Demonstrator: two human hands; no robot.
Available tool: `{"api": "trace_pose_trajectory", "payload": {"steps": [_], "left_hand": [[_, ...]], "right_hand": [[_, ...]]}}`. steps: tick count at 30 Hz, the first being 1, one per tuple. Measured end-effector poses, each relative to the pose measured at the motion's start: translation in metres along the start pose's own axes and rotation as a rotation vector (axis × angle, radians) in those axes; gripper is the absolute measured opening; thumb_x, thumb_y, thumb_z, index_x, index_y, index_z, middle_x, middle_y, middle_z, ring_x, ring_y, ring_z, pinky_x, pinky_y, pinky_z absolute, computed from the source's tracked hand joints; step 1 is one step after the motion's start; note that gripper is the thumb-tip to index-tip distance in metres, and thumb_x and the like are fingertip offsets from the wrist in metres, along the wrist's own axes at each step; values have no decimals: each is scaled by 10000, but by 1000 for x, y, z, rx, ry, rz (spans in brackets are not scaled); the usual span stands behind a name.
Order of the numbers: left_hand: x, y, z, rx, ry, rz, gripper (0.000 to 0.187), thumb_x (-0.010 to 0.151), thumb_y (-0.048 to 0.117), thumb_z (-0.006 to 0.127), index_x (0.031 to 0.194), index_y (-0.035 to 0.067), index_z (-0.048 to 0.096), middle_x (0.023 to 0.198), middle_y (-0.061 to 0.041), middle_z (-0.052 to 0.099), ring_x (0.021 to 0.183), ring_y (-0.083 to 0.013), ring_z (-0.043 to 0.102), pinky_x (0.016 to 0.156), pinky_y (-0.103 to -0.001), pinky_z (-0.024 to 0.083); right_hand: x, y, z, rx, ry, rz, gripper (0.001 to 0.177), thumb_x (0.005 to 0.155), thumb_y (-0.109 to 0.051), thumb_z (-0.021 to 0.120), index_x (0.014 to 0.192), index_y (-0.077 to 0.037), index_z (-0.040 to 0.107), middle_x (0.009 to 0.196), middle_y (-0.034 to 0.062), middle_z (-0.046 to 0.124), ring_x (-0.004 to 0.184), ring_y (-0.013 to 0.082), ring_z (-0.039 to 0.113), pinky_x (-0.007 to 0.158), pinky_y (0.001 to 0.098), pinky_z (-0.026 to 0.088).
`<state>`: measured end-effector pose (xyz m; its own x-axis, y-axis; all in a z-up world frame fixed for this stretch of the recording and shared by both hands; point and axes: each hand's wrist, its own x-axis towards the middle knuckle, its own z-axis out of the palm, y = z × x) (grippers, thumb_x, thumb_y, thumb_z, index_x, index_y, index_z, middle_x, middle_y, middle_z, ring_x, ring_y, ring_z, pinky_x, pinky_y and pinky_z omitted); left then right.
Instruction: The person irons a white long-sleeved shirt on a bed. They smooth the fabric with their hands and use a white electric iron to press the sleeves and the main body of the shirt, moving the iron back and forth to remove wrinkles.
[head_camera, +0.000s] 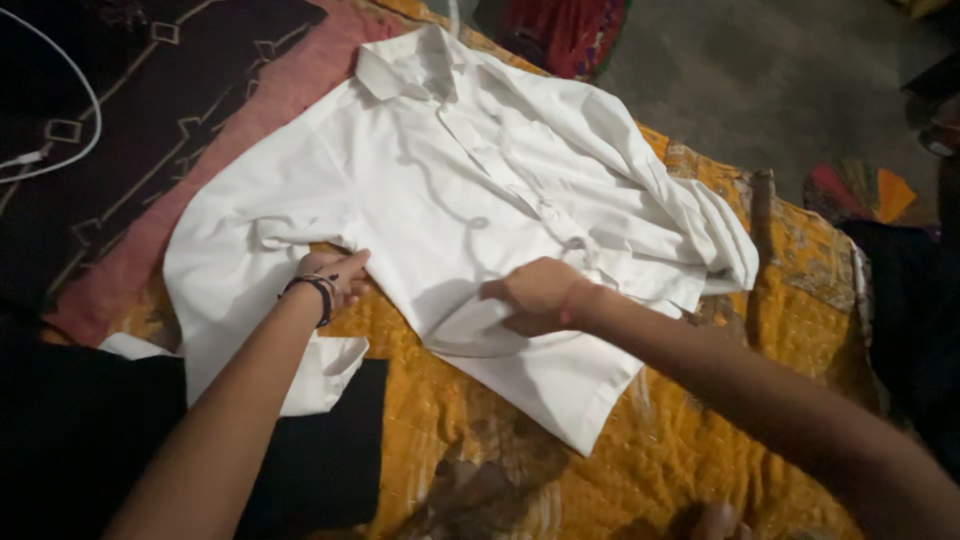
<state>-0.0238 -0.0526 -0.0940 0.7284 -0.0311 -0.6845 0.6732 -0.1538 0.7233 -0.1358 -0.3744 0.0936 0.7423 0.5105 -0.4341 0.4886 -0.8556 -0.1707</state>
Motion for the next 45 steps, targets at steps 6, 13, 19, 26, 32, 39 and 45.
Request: {"api": "trace_pose_trajectory", "payload": {"steps": [6, 13, 19, 26, 32, 39, 45], "left_hand": [[-20, 3, 24, 358, 104, 116, 385, 924, 347, 747, 867, -31, 704, 688, -88, 729, 474, -172, 606, 406, -308, 459], [-10, -5, 19, 311, 99, 118, 334, 935, 303, 738, 881, -20, 671, 706, -124, 712, 476, -175, 601, 406, -332, 451], [-31, 9, 22, 367, 120, 104, 339, 944, 299, 731, 877, -31, 697, 706, -130, 719, 495, -183, 617, 432, -324, 478], [-30, 11, 19, 249, 32, 77, 286, 934, 300, 699, 909, 16, 669, 730, -56, 718, 524, -117, 675, 432, -295, 501], [-18, 5, 17, 350, 74, 89, 323, 953, 301, 705, 866, -2, 638, 742, -101, 714, 561, -144, 685, 426, -293, 490], [-11, 0, 13, 304, 57, 79, 293, 952, 299, 704, 879, 21, 649, 790, -106, 723, 586, -152, 694, 444, -305, 492], [-4, -3, 10, 269, 46, 53, 350, 959, 359, 688, 968, 10, 698, 840, -93, 732, 621, -156, 688, 481, -315, 498]], "right_hand": [[6, -18, 3, -5, 24, -81, 485, 800, -339, 695, 1270, -226, 647, 915, 125, 745, 872, 365, 711, 768, 499, 550], [-46, 46, 24, -121, -27, -203, 414, 811, -203, 669, 1221, -238, 712, 943, 61, 771, 817, 242, 742, 727, 422, 595], [-103, 113, 17, -184, 88, -387, 344, 736, -176, 695, 1061, -267, 760, 815, 39, 776, 786, 273, 730, 693, 455, 568], [-82, 84, 14, -236, -130, -326, 433, 796, -134, 611, 1178, -311, 710, 809, 35, 737, 742, 259, 722, 677, 440, 561], [-59, 52, 27, -181, -43, -564, 354, 717, -208, 685, 1066, -252, 724, 847, 41, 748, 781, 307, 719, 656, 481, 554], [-98, 89, 65, -300, -103, -533, 324, 894, -117, 638, 1177, -255, 711, 798, -1, 737, 734, 224, 715, 617, 384, 561], [-116, 125, 48, -42, 288, -472, 381, 709, -194, 722, 1089, -227, 722, 850, 30, 769, 754, 266, 735, 660, 410, 567]]}}
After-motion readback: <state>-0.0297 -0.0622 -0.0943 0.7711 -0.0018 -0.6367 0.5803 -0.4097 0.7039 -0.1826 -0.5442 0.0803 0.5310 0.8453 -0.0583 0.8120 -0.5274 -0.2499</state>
